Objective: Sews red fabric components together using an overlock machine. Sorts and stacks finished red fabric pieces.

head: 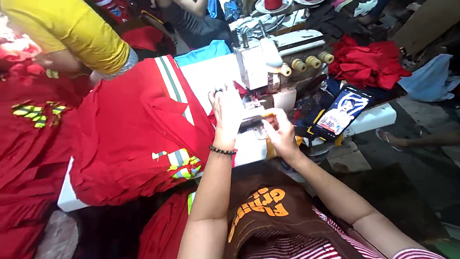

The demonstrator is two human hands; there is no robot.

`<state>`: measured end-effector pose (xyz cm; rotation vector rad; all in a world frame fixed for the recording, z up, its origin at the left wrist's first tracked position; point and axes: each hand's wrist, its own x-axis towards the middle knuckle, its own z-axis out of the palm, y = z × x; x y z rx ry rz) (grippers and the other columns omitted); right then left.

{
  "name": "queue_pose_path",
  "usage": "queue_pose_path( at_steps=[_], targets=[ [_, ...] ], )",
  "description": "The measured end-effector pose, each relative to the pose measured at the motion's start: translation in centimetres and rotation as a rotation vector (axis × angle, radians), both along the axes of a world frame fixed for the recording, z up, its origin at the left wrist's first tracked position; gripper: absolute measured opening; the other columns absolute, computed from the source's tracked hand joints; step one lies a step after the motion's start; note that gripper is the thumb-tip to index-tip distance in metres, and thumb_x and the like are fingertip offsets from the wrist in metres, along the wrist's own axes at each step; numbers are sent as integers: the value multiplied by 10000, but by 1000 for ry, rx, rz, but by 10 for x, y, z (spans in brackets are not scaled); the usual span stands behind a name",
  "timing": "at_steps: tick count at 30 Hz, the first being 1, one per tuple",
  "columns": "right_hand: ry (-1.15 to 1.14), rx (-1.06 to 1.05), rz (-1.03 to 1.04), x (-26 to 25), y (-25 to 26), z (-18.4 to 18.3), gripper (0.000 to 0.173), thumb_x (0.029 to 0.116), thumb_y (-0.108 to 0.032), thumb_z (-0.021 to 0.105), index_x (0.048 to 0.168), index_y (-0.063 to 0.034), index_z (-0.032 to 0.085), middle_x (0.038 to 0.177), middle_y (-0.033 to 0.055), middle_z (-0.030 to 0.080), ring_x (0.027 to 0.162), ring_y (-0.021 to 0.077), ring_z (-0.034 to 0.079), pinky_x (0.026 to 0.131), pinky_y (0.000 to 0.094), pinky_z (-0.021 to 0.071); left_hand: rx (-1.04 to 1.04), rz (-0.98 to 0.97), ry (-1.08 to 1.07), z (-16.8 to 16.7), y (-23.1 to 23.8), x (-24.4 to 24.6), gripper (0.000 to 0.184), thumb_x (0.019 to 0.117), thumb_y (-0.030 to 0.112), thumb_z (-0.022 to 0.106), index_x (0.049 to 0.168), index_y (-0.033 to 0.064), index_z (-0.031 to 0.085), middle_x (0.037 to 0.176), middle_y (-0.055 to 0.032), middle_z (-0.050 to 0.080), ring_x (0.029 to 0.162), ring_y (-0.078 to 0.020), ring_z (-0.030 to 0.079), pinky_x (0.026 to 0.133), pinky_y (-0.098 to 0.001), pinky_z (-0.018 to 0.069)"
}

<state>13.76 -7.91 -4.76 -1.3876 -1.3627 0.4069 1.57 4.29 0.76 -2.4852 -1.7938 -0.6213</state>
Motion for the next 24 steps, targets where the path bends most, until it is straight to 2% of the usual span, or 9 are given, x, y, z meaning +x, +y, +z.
queue_pose_path(
  at_steps=[2,5,9,10,12,14,16,19,24],
  targets=[
    [-160,121,163,-21,-13,-14,205,962,-38,639,1156,-2,696,1035,105,724,865,155,711,784,335,618,-44,63,42,6,12,-3,378,1048,240,496,1274,-38,618,1186,-240,678,1192,-408,612,1100,-584,361],
    [-442,295,470,-54,-25,-36,141,1010,-94,603,1035,-65,739,948,95,734,907,217,713,830,385,592,-133,87,-26,15,11,-20,412,1054,276,503,1333,-15,590,1178,-215,700,1233,-399,599,1132,-586,339],
    [-795,408,839,-82,-21,-54,225,1026,-11,500,1126,-71,693,1192,147,704,1170,337,659,1042,486,506,-26,46,-281,17,-33,-60,373,990,190,632,1333,46,603,1271,-171,671,1256,-407,570,1060,-633,394],
    [-837,450,847,-87,-18,-60,234,1021,-10,499,1123,-64,702,1186,144,713,1165,325,663,1034,464,503,-11,7,-328,17,-53,-74,375,1007,168,622,1359,48,573,1333,-177,629,1287,-402,544,1066,-622,399],
    [-802,547,816,-92,-13,-64,204,1018,-2,502,1054,-21,702,992,143,722,1005,309,694,935,424,543,10,-23,-436,12,-81,-103,358,1010,159,617,1348,43,589,1368,-142,615,1306,-302,555,1087,-518,451],
    [-738,566,791,-92,-12,-59,180,1024,-3,500,1033,-1,680,865,139,690,872,303,698,832,406,577,-9,-4,-559,4,-104,-131,315,1006,143,612,1295,15,615,1314,-128,645,1245,-222,600,1049,-428,502],
    [-678,543,774,-89,-13,-54,173,1019,5,507,1029,-3,679,852,137,697,846,297,706,798,392,585,-34,37,-664,-8,-129,-156,277,984,97,608,1239,-9,632,1222,-117,684,1146,-171,650,977,-368,542],
    [-583,463,786,-86,-16,-47,164,1032,-1,506,1011,-9,668,873,139,689,894,302,698,844,394,572,-94,95,-823,-21,-156,-174,251,940,10,600,1175,-80,603,1112,-122,704,1006,-127,688,870,-283,580],
    [-530,247,878,-86,-3,-38,182,1024,11,494,1032,-7,675,960,161,697,996,331,682,939,436,545,-286,94,-986,-31,-173,-171,182,966,5,591,1131,-59,634,1033,-85,739,940,-145,722,842,-307,606]
  ],
)
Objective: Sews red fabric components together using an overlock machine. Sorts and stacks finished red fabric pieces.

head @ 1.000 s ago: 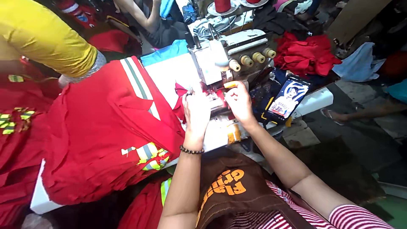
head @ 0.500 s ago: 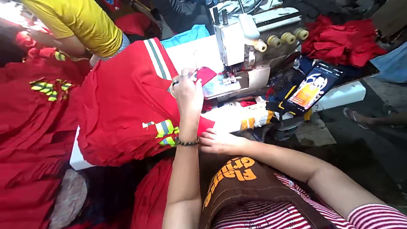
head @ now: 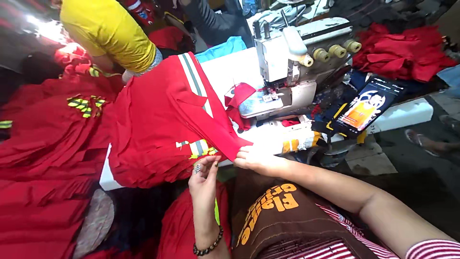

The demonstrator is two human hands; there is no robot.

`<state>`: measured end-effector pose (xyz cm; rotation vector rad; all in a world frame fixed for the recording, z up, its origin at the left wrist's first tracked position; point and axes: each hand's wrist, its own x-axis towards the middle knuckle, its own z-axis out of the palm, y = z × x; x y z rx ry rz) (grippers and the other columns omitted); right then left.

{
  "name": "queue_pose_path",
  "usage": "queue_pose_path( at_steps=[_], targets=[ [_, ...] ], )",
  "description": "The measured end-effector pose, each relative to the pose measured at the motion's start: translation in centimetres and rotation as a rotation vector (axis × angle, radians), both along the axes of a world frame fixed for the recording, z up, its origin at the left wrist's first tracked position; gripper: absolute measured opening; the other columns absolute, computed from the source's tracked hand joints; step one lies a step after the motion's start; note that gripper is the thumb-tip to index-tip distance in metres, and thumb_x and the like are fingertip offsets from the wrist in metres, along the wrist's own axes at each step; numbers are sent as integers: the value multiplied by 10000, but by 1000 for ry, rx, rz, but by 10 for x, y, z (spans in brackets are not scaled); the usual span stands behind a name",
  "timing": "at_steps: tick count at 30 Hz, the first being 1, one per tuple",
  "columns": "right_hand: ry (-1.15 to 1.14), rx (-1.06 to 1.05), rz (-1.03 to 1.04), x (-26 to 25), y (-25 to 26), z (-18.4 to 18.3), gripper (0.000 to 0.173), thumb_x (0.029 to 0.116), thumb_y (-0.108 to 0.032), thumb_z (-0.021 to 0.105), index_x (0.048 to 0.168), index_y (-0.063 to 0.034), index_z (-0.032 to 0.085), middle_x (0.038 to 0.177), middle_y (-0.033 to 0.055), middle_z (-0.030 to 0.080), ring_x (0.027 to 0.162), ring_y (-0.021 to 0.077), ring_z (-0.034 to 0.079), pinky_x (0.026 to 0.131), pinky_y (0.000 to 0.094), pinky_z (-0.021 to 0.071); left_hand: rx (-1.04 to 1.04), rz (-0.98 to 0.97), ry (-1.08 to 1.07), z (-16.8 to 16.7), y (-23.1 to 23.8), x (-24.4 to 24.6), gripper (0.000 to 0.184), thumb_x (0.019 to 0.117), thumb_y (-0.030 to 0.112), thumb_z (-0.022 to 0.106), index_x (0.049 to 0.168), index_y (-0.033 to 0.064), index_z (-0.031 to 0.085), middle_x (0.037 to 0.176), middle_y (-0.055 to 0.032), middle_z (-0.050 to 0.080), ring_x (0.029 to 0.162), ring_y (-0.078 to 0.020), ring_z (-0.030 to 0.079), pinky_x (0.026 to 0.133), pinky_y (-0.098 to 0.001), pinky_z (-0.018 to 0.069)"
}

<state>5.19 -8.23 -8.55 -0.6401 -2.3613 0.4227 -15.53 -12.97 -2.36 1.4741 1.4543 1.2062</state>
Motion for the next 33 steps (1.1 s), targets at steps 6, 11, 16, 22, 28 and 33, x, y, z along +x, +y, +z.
queue_pose_path(
  at_steps=[6,11,16,22,28,33],
  targets=[
    [369,82,-240,9,11,59,166,1001,5,566,1017,-23,728,1041,106,722,988,189,698,879,326,585,-357,-258,-252,21,43,29,449,1115,259,282,1124,-42,615,919,-112,764,739,-217,752,657,-369,640],
    [372,92,-96,23,-26,94,172,1017,-6,528,1060,-18,695,1045,164,704,983,248,694,872,356,576,-233,-11,-570,35,121,51,239,1080,175,495,1239,14,571,1021,-118,763,820,-215,759,716,-371,642],
    [358,-15,218,50,-74,121,139,1021,-30,559,1044,-31,697,1004,154,703,979,254,699,875,388,581,-253,34,-683,31,163,55,278,1070,178,513,1298,33,579,1111,-113,745,809,-171,742,703,-290,612],
    [302,-253,423,83,-115,147,123,998,-36,600,973,-1,716,923,138,703,825,203,694,741,324,565,-260,105,-709,17,169,67,247,1086,94,386,1273,8,523,1063,-119,741,787,-153,734,670,-263,601],
    [279,-323,375,89,-114,152,77,955,-42,671,922,-1,729,845,111,703,743,165,681,662,292,544,-46,154,-273,13,121,98,236,1076,202,517,1131,2,630,978,-6,659,900,-60,647,854,-285,540],
    [323,-128,-154,77,-73,128,151,978,31,592,1042,3,726,980,122,732,942,194,714,864,328,588,49,-105,-475,16,53,128,154,912,-75,662,1026,28,661,876,42,744,821,-64,715,784,-274,616]
  ],
)
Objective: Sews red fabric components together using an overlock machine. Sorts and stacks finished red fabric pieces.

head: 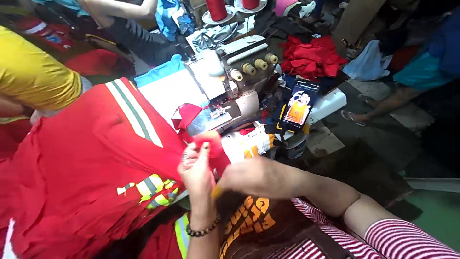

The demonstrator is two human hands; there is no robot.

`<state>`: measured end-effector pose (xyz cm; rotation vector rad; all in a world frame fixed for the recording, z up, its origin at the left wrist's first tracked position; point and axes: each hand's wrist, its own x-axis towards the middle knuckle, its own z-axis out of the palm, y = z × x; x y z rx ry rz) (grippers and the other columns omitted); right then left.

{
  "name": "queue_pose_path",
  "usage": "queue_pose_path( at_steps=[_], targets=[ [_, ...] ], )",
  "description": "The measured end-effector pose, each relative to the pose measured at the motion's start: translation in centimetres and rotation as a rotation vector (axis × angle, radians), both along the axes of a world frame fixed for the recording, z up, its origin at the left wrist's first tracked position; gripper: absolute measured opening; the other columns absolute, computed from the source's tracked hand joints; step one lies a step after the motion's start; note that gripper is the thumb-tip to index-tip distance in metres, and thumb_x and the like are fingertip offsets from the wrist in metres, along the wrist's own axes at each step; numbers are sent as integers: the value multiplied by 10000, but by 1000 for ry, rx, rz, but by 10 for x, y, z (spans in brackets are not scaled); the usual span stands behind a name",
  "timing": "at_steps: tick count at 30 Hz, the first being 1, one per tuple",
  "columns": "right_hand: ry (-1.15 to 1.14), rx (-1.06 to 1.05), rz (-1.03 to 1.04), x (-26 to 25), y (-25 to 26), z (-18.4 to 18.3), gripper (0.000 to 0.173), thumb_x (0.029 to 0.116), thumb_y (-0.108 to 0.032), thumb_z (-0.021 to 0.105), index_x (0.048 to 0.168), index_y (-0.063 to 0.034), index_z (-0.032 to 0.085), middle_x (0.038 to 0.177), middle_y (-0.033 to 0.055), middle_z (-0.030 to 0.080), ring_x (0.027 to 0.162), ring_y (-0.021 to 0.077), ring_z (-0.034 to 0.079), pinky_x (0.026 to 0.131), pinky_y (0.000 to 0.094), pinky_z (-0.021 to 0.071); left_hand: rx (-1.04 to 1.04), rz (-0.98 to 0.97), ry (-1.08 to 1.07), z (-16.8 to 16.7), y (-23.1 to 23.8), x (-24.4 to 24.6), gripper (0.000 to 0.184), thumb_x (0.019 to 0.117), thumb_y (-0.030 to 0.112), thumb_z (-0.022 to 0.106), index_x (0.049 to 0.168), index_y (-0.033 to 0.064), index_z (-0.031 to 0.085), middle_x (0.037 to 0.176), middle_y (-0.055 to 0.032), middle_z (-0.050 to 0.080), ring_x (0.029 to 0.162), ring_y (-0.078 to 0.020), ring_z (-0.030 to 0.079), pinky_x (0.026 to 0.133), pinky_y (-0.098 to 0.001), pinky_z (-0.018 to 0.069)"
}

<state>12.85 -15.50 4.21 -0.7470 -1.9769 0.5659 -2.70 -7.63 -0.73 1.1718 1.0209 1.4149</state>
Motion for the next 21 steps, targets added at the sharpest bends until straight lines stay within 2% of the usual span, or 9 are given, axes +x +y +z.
queue_pose_path(
  at_steps=[2,4,8,10,14,17,19,21],
  targets=[
    [59,-74,-163,0,13,-6,145,978,-6,617,1080,22,716,1008,119,730,945,157,708,859,299,591,-46,-83,-126,1,-19,6,203,877,-129,646,1015,15,684,878,6,761,807,-87,727,770,-286,625],
    [131,-108,-313,2,21,-11,148,951,-23,659,1077,23,720,999,101,722,926,127,703,832,289,605,-68,-137,-200,0,-28,8,196,857,-142,628,942,11,716,869,-39,768,803,-112,733,766,-303,624],
    [151,-108,-465,9,26,-15,216,906,-7,705,1120,23,703,1020,91,711,915,117,700,815,274,613,-109,-226,-213,7,-35,4,157,942,-73,613,1035,-29,732,946,-99,768,866,-146,738,817,-323,619],
    [163,-100,-484,10,26,-15,214,896,-7,716,1106,26,696,1002,85,706,888,99,698,783,247,613,-123,-269,-238,9,-37,3,155,970,-32,599,1044,-30,735,936,-102,768,841,-142,741,797,-316,624],
    [169,-82,-506,9,26,-16,219,891,12,715,1107,32,688,990,90,703,866,104,700,770,247,615,-125,-342,-247,12,-38,1,189,1021,67,556,930,46,720,847,-44,744,768,-107,722,750,-286,619],
    [158,-73,-537,8,29,-20,215,888,3,722,1100,25,692,989,94,689,844,105,692,742,246,614,-104,-320,-143,10,-35,0,138,974,7,613,998,11,748,901,-51,768,807,-114,734,785,-294,621],
    [170,-105,-553,7,32,-23,227,888,-23,738,1105,18,686,1035,107,670,820,97,678,715,235,609,-63,-298,-15,8,-26,-2,157,971,-20,608,1045,-8,747,918,-47,770,826,-113,735,789,-300,623],
    [220,-197,-501,8,40,-29,339,885,-16,737,1208,16,637,1138,120,663,772,92,676,687,244,611,35,-330,183,11,-6,-8,178,975,-5,610,1095,16,739,992,-9,753,887,-77,712,818,-275,607]
  ],
)
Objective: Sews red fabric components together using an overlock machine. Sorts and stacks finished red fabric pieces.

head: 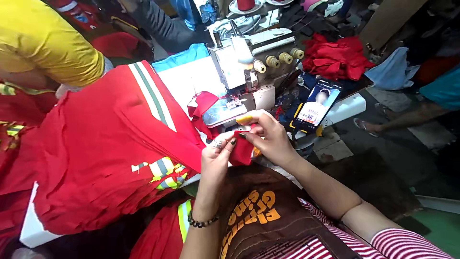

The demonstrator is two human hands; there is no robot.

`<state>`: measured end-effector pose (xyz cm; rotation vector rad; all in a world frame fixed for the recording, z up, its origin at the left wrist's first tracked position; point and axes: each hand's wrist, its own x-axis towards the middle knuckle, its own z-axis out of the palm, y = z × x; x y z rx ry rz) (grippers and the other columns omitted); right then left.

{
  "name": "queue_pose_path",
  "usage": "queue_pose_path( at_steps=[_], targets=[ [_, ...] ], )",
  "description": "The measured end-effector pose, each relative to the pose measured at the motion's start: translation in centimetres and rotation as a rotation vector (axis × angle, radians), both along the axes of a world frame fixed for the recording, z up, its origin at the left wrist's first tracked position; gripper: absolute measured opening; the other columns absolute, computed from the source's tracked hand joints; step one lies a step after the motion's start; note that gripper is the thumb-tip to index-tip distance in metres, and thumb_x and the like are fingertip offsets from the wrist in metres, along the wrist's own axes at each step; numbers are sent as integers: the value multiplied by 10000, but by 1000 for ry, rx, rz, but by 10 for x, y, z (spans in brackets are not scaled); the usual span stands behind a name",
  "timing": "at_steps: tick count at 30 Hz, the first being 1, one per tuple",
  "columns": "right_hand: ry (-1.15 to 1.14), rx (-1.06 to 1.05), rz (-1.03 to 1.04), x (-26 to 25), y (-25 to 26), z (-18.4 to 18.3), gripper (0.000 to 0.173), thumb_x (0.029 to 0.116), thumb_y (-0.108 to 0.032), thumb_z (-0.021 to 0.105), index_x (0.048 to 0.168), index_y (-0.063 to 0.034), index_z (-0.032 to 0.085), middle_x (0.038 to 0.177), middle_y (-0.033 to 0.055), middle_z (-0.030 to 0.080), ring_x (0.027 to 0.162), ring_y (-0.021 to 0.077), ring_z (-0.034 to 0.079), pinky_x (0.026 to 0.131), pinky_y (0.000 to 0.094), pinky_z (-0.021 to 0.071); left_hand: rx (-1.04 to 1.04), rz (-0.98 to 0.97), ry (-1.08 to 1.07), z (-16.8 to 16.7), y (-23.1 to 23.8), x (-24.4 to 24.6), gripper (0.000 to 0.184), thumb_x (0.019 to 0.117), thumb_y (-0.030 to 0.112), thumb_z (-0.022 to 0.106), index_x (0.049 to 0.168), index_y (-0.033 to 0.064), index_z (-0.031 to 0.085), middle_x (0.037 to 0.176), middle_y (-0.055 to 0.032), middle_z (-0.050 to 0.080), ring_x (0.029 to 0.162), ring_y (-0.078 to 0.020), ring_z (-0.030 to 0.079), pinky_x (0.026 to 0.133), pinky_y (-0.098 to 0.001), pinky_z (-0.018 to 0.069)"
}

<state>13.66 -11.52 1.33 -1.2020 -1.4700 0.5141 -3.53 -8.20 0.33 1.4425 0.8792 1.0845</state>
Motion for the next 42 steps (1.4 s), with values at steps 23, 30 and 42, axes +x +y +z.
queue_pose_path(
  at_steps=[23,30,42],
  targets=[
    [438,-262,-97,21,51,-46,462,940,0,660,1361,-72,485,797,70,661,554,133,616,502,270,548,962,459,895,-41,47,59,201,984,-8,574,1120,-10,722,1065,-186,731,960,-355,711,779,-489,561],
    [255,-205,-154,23,57,-44,460,957,-46,637,1387,-148,509,777,72,614,539,157,542,449,270,469,718,349,834,-24,62,52,237,1051,83,491,1161,-7,681,1105,-189,708,1020,-338,699,848,-495,562],
    [-186,110,-87,-17,30,-61,219,949,0,633,1160,20,688,1035,130,717,875,174,705,793,335,613,292,223,1147,18,165,40,356,1069,144,444,1316,-89,552,1223,-312,635,1194,-466,612,1030,-607,463]
  ],
)
